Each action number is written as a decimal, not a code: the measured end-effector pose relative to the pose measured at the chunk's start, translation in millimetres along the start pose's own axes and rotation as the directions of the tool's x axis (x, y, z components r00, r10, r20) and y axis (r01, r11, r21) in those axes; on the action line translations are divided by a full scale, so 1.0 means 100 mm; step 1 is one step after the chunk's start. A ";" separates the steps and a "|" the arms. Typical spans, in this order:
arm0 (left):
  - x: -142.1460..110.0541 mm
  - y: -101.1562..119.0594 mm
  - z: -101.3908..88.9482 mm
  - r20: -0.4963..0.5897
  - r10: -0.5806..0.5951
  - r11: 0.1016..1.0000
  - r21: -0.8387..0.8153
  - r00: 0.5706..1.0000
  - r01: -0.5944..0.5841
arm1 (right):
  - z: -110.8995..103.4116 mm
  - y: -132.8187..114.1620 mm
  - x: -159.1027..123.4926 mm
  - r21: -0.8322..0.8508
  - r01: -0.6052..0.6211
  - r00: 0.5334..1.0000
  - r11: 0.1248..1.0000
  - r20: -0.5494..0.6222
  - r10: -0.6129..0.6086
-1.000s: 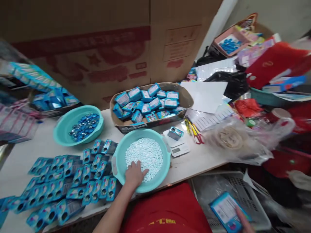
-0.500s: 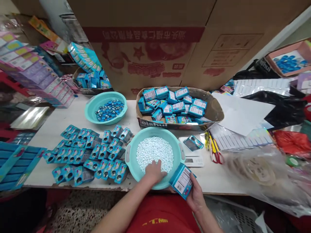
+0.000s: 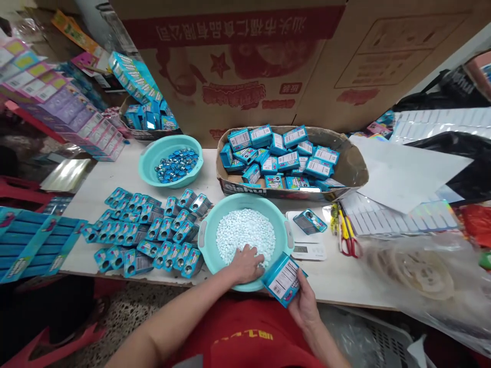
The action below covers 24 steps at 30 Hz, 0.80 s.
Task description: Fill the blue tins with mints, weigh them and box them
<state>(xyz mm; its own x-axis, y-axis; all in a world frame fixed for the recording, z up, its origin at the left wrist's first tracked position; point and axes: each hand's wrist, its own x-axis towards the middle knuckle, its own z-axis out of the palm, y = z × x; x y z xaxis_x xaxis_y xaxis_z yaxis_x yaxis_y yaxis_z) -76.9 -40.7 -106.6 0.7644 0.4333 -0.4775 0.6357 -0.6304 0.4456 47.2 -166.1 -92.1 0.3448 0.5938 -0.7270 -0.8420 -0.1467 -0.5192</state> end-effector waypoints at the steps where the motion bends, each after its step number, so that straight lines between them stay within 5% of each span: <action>1: -0.07 -0.05 -0.01 0.028 -0.026 1.000 0.001 0.999 0.026 | 0.00 0.01 0.00 0.015 -0.002 1.000 1.000 0.002 0.002; 5: -0.17 -0.24 -0.05 0.056 -0.130 0.991 -0.023 0.990 0.132 | 0.06 0.01 -0.02 0.030 0.056 0.998 0.998 0.013 -0.057; 10: -0.07 -0.34 -0.03 -0.028 -0.289 0.926 -0.260 0.957 0.272 | 0.12 -0.03 -0.06 -0.065 0.128 0.989 0.990 0.089 -0.122; 16: -0.03 -0.42 -0.20 -0.079 -0.366 0.788 -0.555 0.927 0.264 | 0.19 -0.23 -0.12 -0.300 0.350 0.934 0.887 0.176 -0.310; 18: -0.02 -0.43 -0.25 -0.074 -0.386 0.507 -0.850 0.919 0.145 | 0.26 -0.32 -0.11 -0.402 0.444 0.895 0.801 0.233 -0.380; 21: 0.06 -0.40 -0.29 0.050 -0.425 -0.228 -0.972 0.904 -0.053 | 0.41 -0.42 -0.05 -0.561 0.546 0.836 0.622 0.313 -0.451; 22: 0.10 -0.38 -0.31 0.091 -0.431 -0.359 -0.930 0.898 -0.077 | 0.45 -0.44 -0.03 -0.603 0.577 0.811 0.550 0.344 -0.474; 24: 0.17 -0.33 -0.38 0.119 -0.454 -0.452 -0.885 0.883 -0.113 | 0.52 -0.45 0.03 -0.665 0.641 0.745 0.384 0.419 -0.519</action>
<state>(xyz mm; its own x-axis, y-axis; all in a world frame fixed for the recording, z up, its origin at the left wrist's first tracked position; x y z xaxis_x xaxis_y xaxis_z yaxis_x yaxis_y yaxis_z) -81.4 11.7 -100.8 0.3731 0.5923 -0.7141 -0.2780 0.8057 0.5230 64.6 -116.8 -48.0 0.5198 0.8501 -0.0843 0.1733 -0.2015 -0.9640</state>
